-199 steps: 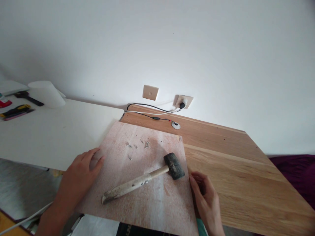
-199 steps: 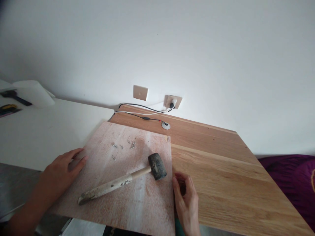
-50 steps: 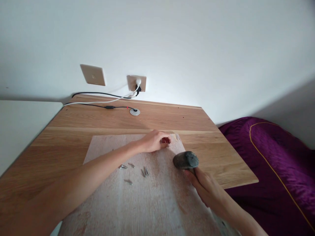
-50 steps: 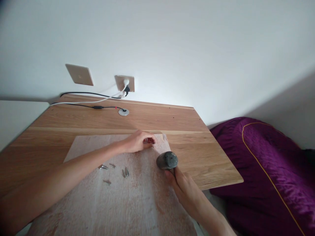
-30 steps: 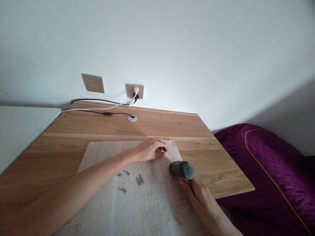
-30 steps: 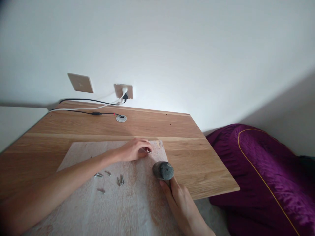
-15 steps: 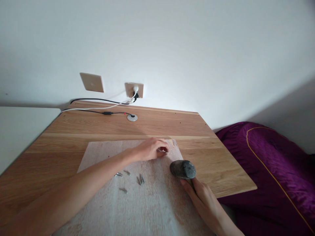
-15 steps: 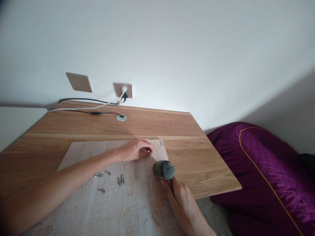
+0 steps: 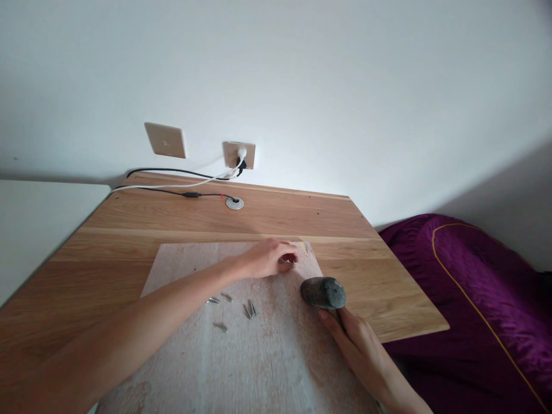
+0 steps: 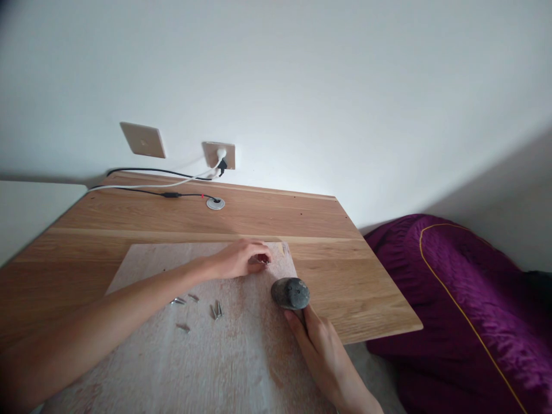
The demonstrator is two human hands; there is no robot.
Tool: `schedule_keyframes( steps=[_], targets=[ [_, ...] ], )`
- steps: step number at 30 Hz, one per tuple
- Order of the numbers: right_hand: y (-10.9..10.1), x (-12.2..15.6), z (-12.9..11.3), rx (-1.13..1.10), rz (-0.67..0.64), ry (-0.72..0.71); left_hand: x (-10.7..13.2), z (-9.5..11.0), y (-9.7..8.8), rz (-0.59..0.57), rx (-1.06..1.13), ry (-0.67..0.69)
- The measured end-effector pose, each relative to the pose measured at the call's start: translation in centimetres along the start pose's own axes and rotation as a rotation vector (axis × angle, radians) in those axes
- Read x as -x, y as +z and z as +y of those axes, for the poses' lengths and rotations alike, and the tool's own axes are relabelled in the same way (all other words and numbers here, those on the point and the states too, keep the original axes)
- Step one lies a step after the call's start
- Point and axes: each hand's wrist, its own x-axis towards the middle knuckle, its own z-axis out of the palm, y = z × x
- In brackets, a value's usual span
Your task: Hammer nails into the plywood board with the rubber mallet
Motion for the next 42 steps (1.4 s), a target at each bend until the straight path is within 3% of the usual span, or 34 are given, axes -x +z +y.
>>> schedule_keyframes(
  steps=[6,15,24,30,34,42],
  targets=[
    [-0.1,-0.1,0.4,0.04,-0.015,0.022,-0.1,-0.2,0.2,0.015,-0.007,0.023],
    [-2.5,-1.4,-0.7,0.059,-0.295,0.101,-0.1,-0.3,0.3,0.008,0.013,0.019],
    [-3.5,-2.6,-0.2,0.194,-0.313,-0.015,-0.4,-0.3,0.3,-0.015,0.084,-0.041],
    [-4.3,-4.0,-1.0,0.229,-0.296,-0.116,-0.3,-0.3,0.5,-0.003,0.109,-0.063],
    [-4.0,-4.5,-0.9,0.249,-0.223,-0.143,-0.3,-0.2,0.4,-0.004,0.066,-0.041],
    [-3.4,-5.0,-0.4,0.258,-0.205,-0.167,-0.4,-0.1,0.2,-0.012,0.012,-0.018]
  ],
)
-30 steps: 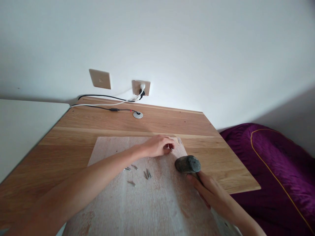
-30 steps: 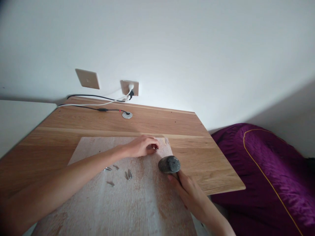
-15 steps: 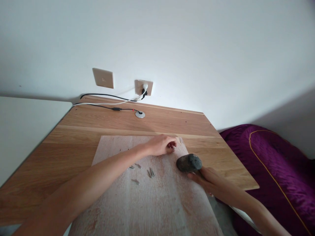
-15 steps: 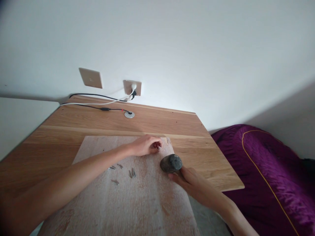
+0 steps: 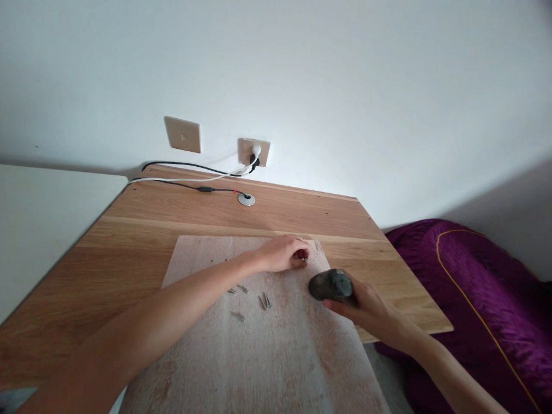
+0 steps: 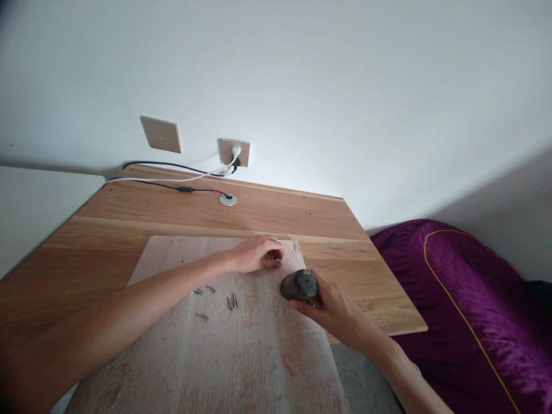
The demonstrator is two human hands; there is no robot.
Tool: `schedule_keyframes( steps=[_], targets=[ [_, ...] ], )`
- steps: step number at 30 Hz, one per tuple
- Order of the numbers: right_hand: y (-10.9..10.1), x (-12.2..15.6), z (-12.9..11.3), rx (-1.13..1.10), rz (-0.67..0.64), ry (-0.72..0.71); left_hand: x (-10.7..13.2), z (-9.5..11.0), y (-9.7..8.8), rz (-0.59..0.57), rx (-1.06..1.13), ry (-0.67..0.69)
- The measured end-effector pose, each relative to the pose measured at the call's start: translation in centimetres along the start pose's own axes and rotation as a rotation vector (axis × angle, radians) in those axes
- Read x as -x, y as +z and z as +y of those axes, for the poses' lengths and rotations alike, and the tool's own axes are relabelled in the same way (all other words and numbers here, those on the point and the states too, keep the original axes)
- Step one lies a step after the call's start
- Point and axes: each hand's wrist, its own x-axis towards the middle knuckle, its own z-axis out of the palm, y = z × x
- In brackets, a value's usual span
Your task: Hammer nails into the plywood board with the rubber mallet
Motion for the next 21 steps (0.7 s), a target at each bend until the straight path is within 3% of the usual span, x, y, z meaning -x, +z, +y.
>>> schedule_keyframes(
  steps=[14,21],
  targets=[
    [0.62,0.23,0.35,-0.081,0.044,0.0,0.18,-0.46,0.07,0.007,-0.07,-0.043],
    [0.67,0.19,0.68,-0.089,0.0,0.046,0.13,-0.44,0.07,0.003,-0.095,-0.012]
  ],
)
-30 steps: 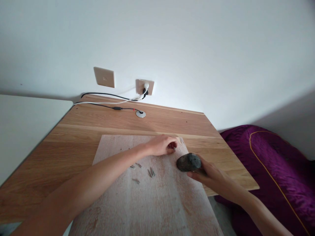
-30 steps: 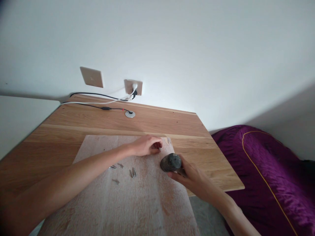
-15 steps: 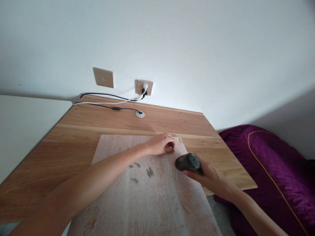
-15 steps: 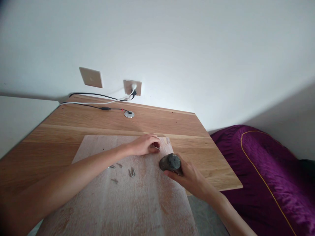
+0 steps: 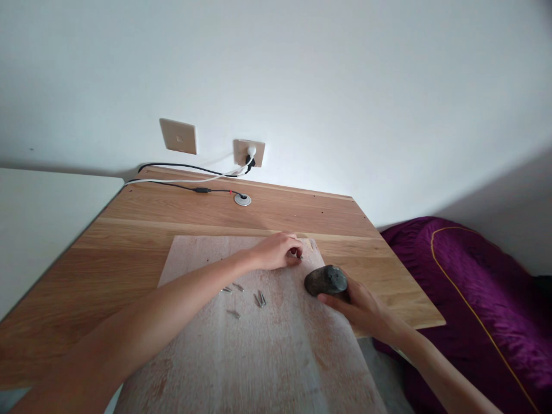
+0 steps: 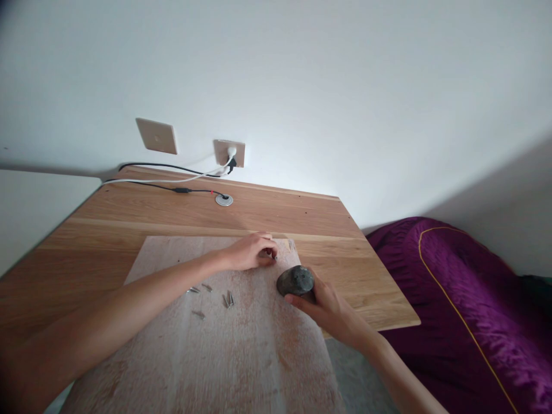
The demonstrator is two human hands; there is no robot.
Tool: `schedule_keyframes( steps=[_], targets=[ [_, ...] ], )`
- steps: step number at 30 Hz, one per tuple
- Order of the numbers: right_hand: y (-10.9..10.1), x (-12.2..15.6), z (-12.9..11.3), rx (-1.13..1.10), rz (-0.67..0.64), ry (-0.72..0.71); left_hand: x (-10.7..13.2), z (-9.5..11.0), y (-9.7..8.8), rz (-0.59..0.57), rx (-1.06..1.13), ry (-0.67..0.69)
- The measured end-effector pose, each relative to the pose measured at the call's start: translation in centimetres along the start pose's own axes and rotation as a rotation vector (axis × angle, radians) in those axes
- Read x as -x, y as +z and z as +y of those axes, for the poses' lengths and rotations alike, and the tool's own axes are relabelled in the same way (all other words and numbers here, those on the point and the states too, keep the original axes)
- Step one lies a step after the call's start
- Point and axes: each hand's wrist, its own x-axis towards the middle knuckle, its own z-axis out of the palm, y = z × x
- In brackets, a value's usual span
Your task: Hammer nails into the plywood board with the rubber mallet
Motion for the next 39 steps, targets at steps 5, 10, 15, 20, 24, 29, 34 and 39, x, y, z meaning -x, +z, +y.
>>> schedule_keyframes(
  steps=[5,10,15,20,24,29,34,39],
  targets=[
    [-1.0,-0.5,-0.9,0.047,0.099,-0.034,0.0,-0.1,0.0,-0.005,-0.001,-0.012],
    [-3.1,-1.8,-2.2,0.05,0.255,-0.05,0.0,-0.2,-0.1,-0.017,0.01,-0.015],
    [-2.6,-3.3,-3.4,0.039,0.267,-0.084,0.1,-0.2,-0.1,-0.019,0.026,-0.021],
    [-1.6,-3.5,-3.4,0.051,0.205,-0.064,0.0,-0.1,-0.2,-0.007,0.01,-0.049],
    [-2.1,-2.6,-2.9,0.053,0.273,-0.019,0.0,-0.2,-0.1,-0.009,0.004,-0.044],
    [-1.2,-2.0,-2.0,0.075,0.18,0.008,-0.2,-0.2,0.1,-0.025,-0.011,-0.061],
    [-0.8,-2.0,-1.5,0.061,0.19,0.01,-0.2,-0.2,0.1,-0.022,0.026,-0.056],
    [-2.2,-2.3,-2.8,0.063,0.254,-0.04,0.0,-0.1,-0.2,-0.016,0.037,-0.008]
  ],
)
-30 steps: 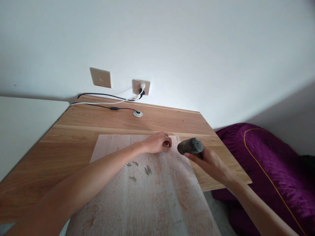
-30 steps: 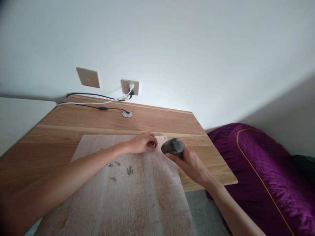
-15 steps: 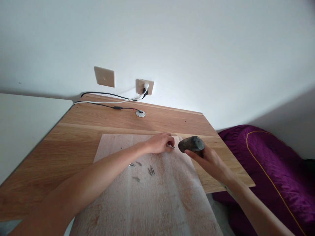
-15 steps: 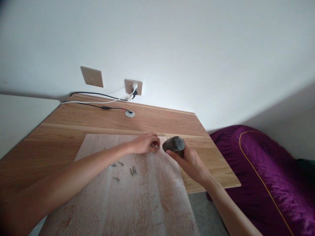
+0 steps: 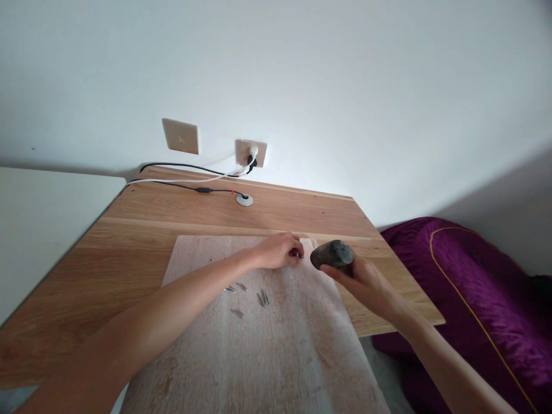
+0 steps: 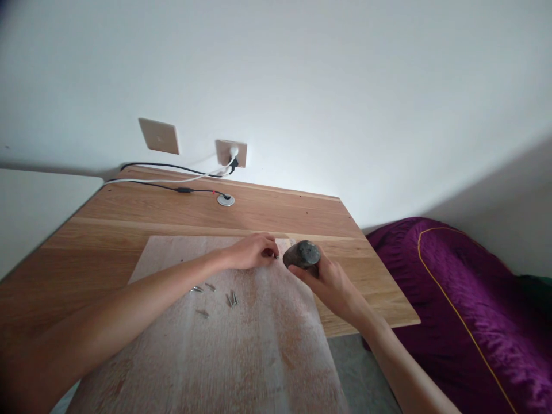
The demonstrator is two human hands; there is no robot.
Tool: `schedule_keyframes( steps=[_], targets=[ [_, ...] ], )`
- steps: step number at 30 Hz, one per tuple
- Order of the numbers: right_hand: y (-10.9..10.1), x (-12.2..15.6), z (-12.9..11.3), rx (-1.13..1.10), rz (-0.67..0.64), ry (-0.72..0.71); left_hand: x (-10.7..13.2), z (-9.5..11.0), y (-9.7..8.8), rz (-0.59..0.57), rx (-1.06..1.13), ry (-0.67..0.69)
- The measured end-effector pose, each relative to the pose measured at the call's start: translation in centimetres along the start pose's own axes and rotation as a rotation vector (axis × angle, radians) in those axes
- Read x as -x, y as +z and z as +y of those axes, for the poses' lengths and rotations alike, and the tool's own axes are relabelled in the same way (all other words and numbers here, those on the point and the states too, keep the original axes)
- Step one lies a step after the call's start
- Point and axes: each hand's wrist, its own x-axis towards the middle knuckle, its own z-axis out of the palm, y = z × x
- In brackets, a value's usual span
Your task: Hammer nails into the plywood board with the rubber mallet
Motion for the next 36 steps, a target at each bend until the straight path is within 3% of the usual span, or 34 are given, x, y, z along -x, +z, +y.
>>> schedule_keyframes(
  steps=[6,11,17,24,28,33,36],
  targets=[
    [0.6,-0.7,-1.0,-0.016,-0.045,-0.013,0.0,0.1,0.0,-0.009,-0.009,-0.025],
    [0.8,0.2,-0.3,-0.007,-0.031,0.01,0.1,0.0,0.1,0.007,-0.043,-0.056],
    [1.2,0.8,0.8,-0.008,-0.128,0.016,-0.1,-0.1,0.3,0.007,-0.044,-0.06],
    [0.2,-0.7,-0.2,-0.018,-0.015,-0.014,0.1,0.1,0.1,0.014,-0.065,-0.008],
    [0.4,-1.2,-0.8,-0.033,-0.055,-0.015,0.2,0.2,0.1,0.003,-0.054,-0.046],
    [0.7,-0.1,-0.6,-0.007,-0.044,0.008,0.1,0.0,0.1,0.004,-0.038,-0.046],
    [0.8,0.7,-0.3,-0.013,-0.122,-0.001,0.1,0.0,0.1,-0.002,-0.022,-0.023]
  ],
)
